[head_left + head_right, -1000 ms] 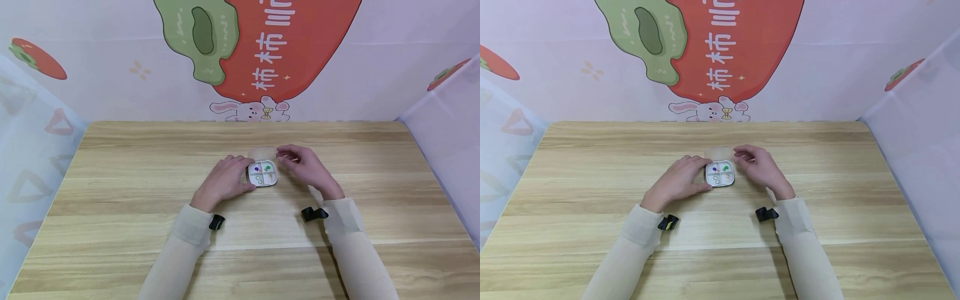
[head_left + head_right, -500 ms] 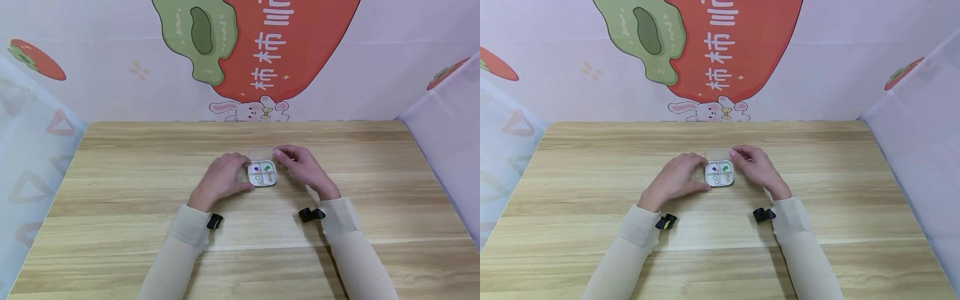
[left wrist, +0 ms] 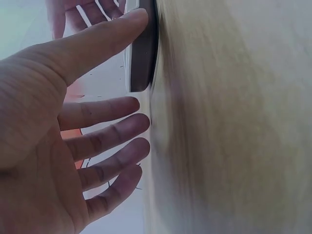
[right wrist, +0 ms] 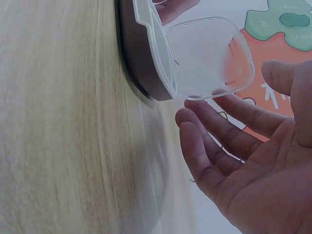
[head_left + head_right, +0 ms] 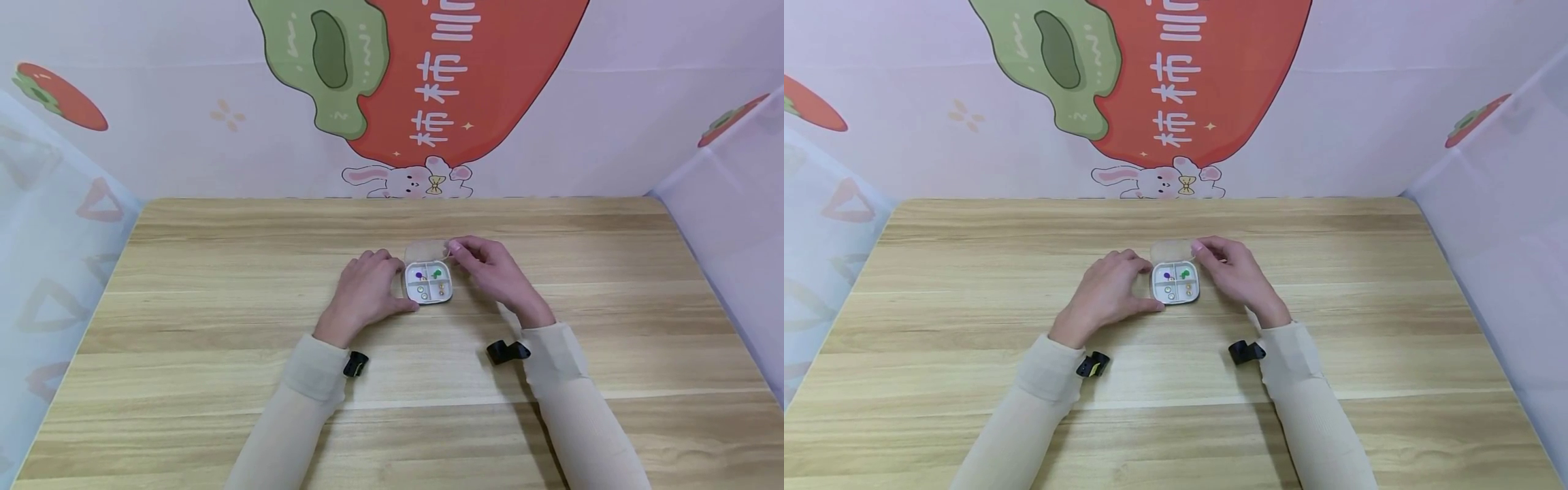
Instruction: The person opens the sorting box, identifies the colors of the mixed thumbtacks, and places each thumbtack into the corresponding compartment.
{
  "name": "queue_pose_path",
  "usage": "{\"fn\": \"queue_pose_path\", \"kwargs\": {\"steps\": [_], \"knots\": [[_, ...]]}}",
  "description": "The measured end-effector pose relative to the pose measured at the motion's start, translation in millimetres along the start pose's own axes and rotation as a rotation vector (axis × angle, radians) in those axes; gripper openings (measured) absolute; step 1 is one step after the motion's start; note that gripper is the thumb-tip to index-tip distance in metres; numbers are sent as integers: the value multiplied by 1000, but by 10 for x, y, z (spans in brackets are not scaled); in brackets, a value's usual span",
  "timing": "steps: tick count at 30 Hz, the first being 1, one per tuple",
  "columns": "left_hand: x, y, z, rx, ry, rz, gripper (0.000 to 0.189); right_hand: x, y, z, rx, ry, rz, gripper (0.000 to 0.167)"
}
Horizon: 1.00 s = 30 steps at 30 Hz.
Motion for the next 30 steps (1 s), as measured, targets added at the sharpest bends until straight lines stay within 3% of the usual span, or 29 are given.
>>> {"fn": "queue_pose_path", "kwargs": {"steps": [18, 30], "knots": [[-7, 14, 0, 1, 23, -16, 66, 21, 11, 4, -9, -43, -26, 41], [-11, 16, -4, 12, 31, -20, 66, -10, -84, -54, -129, -57, -70, 31]]}}
Point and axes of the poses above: each hand's wrist, its own z-axis towards the middle knuckle, its own y-axis out of the palm, x = y × z, the point moved 1 cm from there along z, towards the middle knuckle, and after that the axes turned 6 degrees about z, right-handed, at the moved point
